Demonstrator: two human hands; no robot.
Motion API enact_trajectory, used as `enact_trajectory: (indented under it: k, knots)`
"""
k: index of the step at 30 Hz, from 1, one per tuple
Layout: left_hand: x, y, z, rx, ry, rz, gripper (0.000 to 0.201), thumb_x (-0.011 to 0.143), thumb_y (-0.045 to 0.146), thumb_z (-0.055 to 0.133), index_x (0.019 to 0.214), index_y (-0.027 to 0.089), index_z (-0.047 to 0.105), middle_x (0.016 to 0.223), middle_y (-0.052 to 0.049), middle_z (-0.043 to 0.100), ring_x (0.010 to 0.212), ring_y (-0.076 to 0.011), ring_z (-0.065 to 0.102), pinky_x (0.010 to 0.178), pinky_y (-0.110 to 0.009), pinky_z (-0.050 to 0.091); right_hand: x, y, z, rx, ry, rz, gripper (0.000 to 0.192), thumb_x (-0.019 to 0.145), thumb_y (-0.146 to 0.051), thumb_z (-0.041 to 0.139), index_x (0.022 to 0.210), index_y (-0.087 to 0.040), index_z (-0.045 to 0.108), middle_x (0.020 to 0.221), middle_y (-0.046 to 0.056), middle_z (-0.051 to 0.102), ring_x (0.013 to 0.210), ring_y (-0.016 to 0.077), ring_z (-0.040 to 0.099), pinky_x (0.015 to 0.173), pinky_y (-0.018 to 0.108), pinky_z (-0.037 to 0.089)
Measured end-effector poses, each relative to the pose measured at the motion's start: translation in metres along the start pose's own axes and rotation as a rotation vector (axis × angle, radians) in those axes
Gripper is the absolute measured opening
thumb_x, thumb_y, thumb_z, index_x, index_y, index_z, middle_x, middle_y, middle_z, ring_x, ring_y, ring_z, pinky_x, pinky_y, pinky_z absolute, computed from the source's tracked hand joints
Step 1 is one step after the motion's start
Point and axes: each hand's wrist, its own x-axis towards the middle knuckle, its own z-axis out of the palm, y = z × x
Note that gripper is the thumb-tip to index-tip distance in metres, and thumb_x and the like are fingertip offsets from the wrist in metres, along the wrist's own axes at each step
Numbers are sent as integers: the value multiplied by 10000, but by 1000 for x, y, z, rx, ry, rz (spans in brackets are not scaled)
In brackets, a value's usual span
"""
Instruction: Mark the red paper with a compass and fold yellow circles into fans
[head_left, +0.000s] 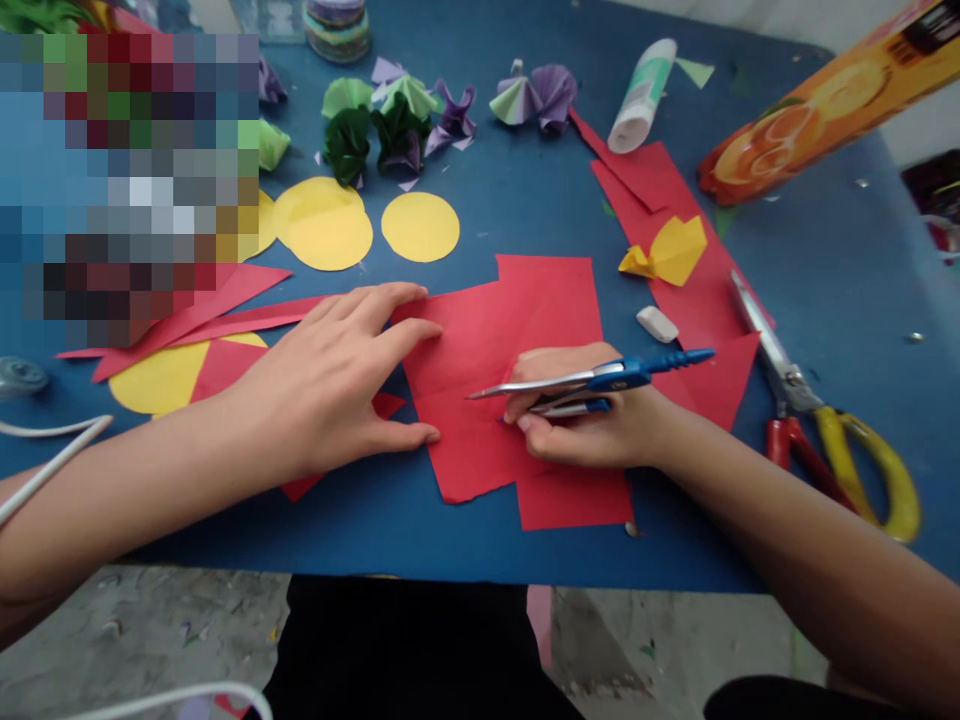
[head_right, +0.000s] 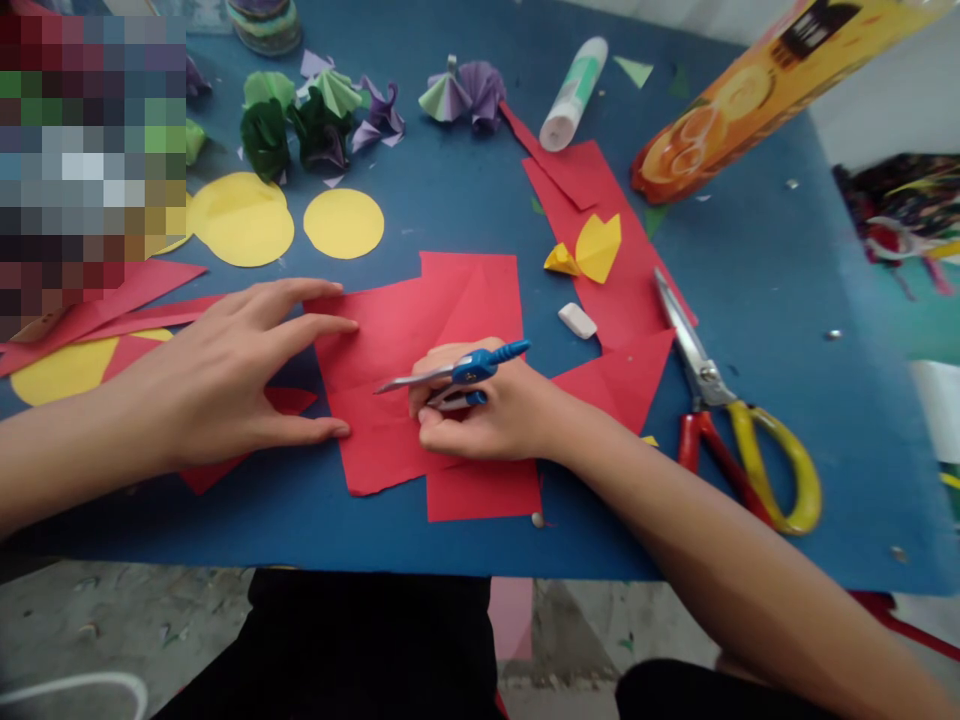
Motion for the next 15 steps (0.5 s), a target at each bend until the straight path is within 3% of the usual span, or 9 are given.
enact_trajectory:
  k: [15]
  knots:
    - [0, -1, 1, 2, 1, 3, 614, 757, 553, 589, 1213, 152, 501, 1406, -158, 378, 1265, -339, 399, 1028, -496, 344, -1, -2, -1, 21, 1, 21, 112, 698, -91, 495, 671, -190, 540, 621, -9, 561, 534, 110, 495, 471, 232, 411]
